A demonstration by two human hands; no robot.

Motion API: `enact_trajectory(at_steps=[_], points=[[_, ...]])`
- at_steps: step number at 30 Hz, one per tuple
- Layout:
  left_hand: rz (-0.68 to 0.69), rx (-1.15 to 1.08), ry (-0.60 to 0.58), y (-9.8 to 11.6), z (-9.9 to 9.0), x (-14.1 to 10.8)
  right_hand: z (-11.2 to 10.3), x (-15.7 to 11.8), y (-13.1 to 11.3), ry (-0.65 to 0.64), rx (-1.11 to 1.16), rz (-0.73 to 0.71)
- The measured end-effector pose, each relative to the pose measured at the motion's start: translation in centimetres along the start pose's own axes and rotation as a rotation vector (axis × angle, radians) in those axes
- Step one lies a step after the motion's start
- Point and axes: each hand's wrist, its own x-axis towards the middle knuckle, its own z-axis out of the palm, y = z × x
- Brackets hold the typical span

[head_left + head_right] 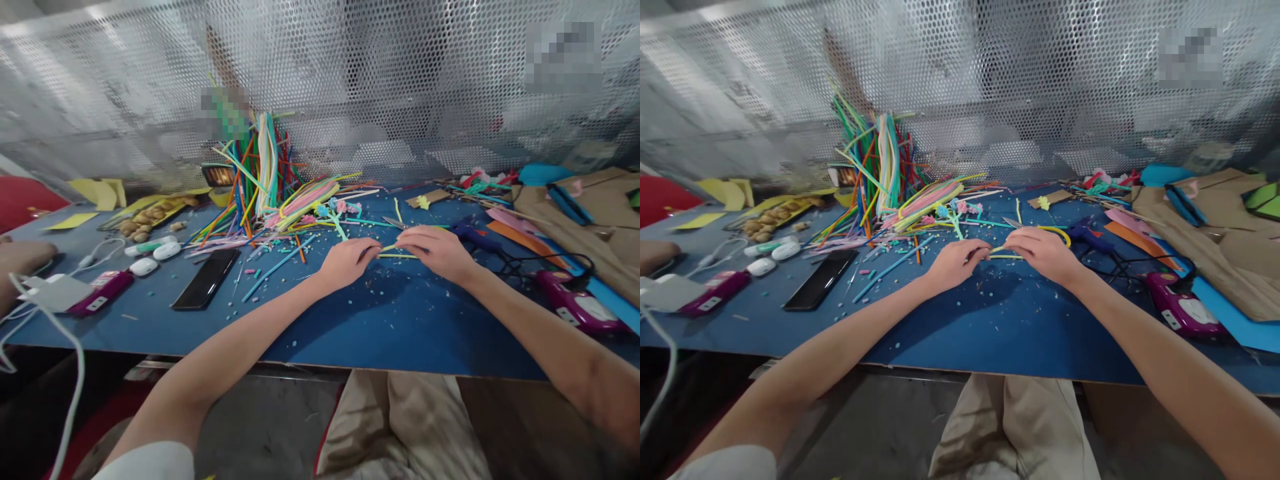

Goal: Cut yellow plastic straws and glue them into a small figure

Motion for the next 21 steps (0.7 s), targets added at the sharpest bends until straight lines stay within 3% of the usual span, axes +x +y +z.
enact_trajectory(at_steps=[6,15,21], points=[[-0.011,-0.27,-0.155,0.01,-0.69,0.37,-0.38,-0.23,0.74,-0.068,-0.013,-0.087],[-0.105,-0.466,-0.257,-0.23,-0.56,0.4,-0.28,-0.15,0.41,-0.06,-0.04,-0.084],[-0.036,-0.418,-0.195,-0.07,-0.65,0.42,-0.14,-0.05,0.28,-0.069,-0.017,-0.09]])
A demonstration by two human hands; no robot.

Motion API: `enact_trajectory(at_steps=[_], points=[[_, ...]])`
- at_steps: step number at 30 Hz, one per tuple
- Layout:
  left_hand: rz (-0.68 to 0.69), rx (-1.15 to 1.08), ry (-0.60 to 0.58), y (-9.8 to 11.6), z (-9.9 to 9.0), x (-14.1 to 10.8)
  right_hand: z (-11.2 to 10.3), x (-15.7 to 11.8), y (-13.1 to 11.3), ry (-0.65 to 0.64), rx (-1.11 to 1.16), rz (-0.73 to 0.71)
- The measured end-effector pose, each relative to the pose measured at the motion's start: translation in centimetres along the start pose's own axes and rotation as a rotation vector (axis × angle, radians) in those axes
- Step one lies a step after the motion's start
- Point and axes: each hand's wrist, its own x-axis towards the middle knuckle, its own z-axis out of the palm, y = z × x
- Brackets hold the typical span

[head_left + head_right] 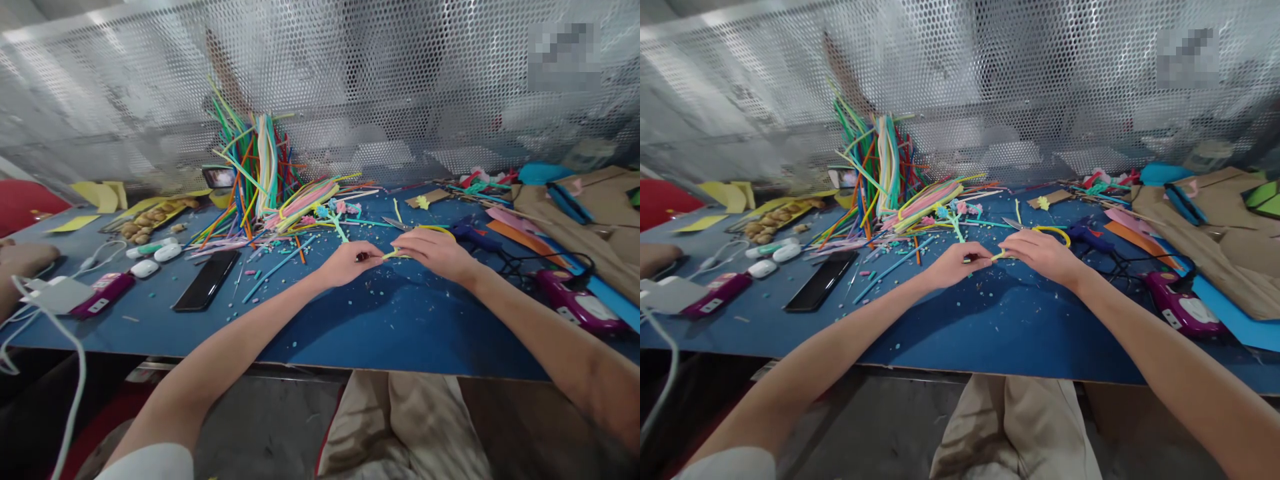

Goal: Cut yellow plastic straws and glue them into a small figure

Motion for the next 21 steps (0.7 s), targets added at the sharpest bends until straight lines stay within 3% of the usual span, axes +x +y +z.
enact_trajectory(at_steps=[8,12,17,21], points=[[0.259,0.429,0.195,0.1,0.0,-0.3,1.0,0.2,-1.2,0.216,0.049,0.164],[0.326,0.659,0.285,0.1,-0.2,-0.4,1.5,0.5,-2.2,0.274,0.149,0.326],[0.361,0.885,0.314,0.0,-0.5,-0.4,1.9,0.8,-2.9,0.233,0.386,0.54],[0.316,0.825,0.28,-0.4,-0.5,-0.2,1.8,0.7,-2.7,0.143,0.444,0.556]])
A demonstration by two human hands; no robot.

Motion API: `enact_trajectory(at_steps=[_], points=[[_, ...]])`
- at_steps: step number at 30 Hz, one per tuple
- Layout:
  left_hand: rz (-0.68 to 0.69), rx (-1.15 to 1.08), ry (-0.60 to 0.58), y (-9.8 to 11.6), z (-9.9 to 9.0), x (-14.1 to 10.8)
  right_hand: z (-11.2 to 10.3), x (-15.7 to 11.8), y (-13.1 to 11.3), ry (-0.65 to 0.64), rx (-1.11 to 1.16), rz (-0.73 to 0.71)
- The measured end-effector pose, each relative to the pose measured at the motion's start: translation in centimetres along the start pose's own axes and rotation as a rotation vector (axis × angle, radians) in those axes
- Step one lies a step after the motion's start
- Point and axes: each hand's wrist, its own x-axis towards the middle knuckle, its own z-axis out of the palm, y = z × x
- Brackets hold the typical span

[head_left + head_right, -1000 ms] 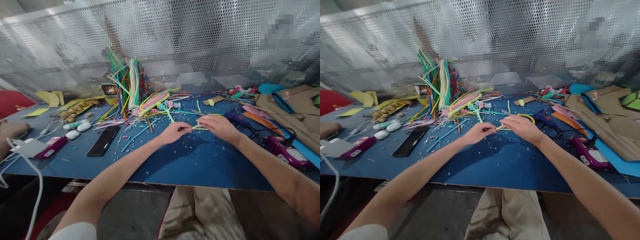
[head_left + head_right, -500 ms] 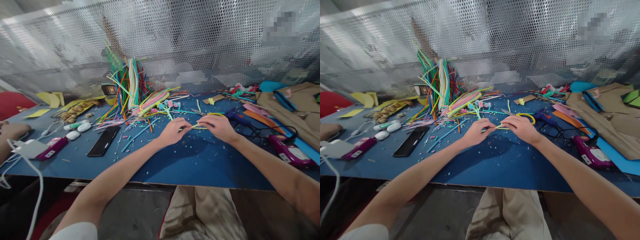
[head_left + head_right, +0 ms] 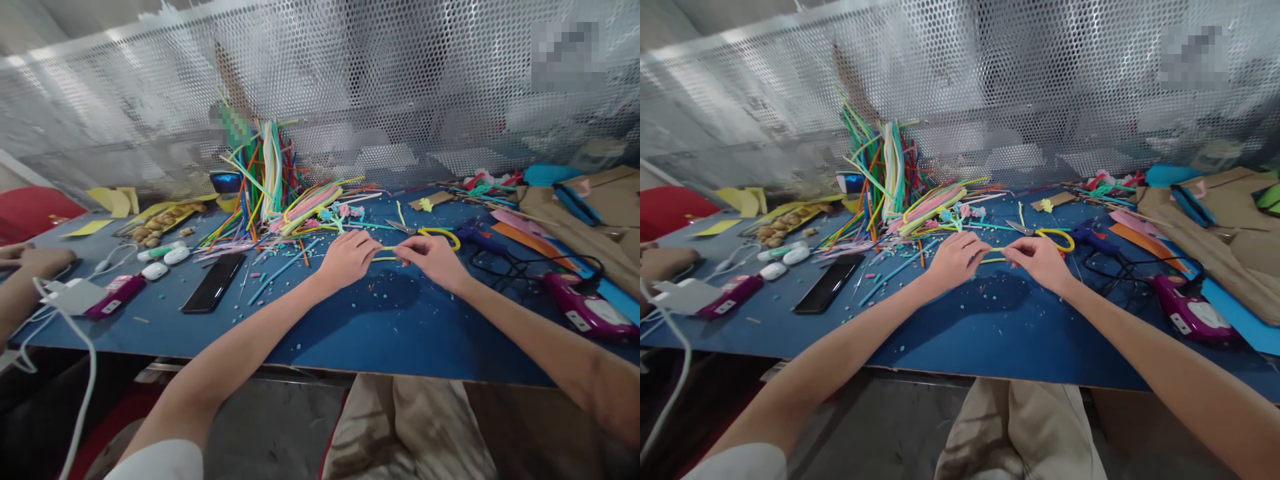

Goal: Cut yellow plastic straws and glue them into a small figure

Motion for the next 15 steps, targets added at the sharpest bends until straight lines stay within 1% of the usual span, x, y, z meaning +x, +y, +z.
enact_trajectory(at_steps=[2,4,8,13,15], points=[[-0.039,-0.101,-0.02,-0.1,0.1,0.0,-0.3,0.1,0.2,-0.003,-0.061,-0.071],[-0.062,-0.193,-0.025,0.0,0.1,-0.1,-0.7,0.2,0.3,-0.005,-0.153,-0.19],[-0.069,-0.323,-0.006,0.2,-0.1,0.0,-1.4,0.5,0.7,-0.009,-0.289,-0.4],[-0.065,-0.397,-0.044,0.5,-0.1,0.1,-1.8,0.7,1.2,-0.03,-0.4,-0.557],[-0.062,-0.4,-0.054,0.5,-0.2,0.1,-1.8,0.7,1.4,-0.004,-0.418,-0.596]])
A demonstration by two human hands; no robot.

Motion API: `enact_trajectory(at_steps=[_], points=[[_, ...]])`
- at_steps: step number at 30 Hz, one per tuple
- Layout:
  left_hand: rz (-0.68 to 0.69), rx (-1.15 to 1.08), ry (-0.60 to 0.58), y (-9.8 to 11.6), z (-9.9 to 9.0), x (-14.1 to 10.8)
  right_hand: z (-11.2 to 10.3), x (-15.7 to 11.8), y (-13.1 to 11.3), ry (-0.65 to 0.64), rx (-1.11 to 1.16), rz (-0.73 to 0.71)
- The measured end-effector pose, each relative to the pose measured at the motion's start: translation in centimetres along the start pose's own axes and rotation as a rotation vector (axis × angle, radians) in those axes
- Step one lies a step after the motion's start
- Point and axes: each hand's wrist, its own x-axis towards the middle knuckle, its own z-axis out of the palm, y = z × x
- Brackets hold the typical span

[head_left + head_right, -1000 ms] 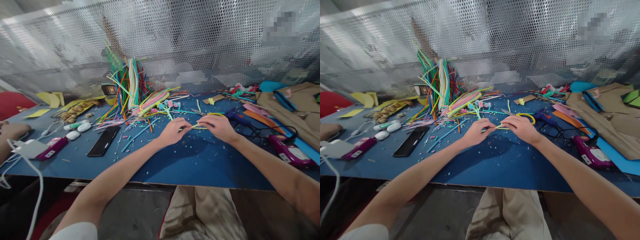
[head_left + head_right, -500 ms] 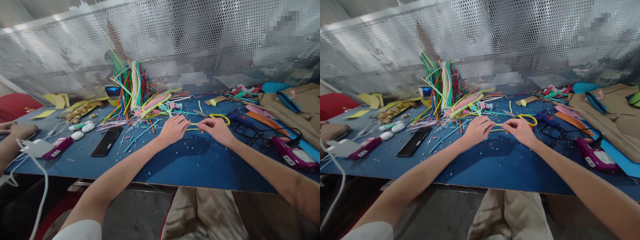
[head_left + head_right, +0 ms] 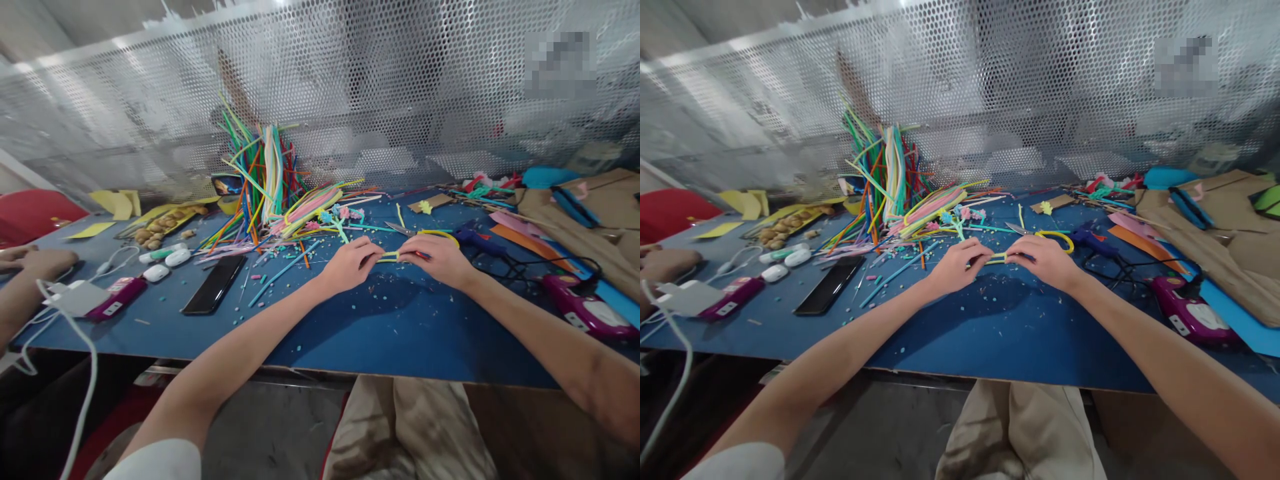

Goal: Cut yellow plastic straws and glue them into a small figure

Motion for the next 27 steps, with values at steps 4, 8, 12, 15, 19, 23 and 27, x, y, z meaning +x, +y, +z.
enact_trajectory(at_steps=[4,8,12,15,19,23,27], points=[[0.002,0.014,0.009,0.0,-0.1,-0.1,0.1,-0.1,-0.1,0.037,-0.011,-0.04],[0.022,0.046,0.041,0.0,0.0,-0.1,0.3,-0.1,-0.5,0.067,0.027,0.015],[0.04,0.075,0.068,0.1,0.1,-0.2,0.6,0.1,-1.2,0.095,0.147,0.196],[0.041,0.093,0.073,0.1,0.0,-0.2,1.0,0.3,-1.6,0.091,0.293,0.388],[0.036,0.102,0.069,0.1,0.0,-0.3,1.3,0.4,-2.0,0.064,0.485,0.562],[0.015,0.093,0.053,0.0,0.1,-0.3,1.2,0.3,-2.0,0.041,0.476,0.543],[0.023,0.069,0.002,-0.1,0.0,-0.2,0.7,0.3,-1.7,0.061,0.277,0.349]])
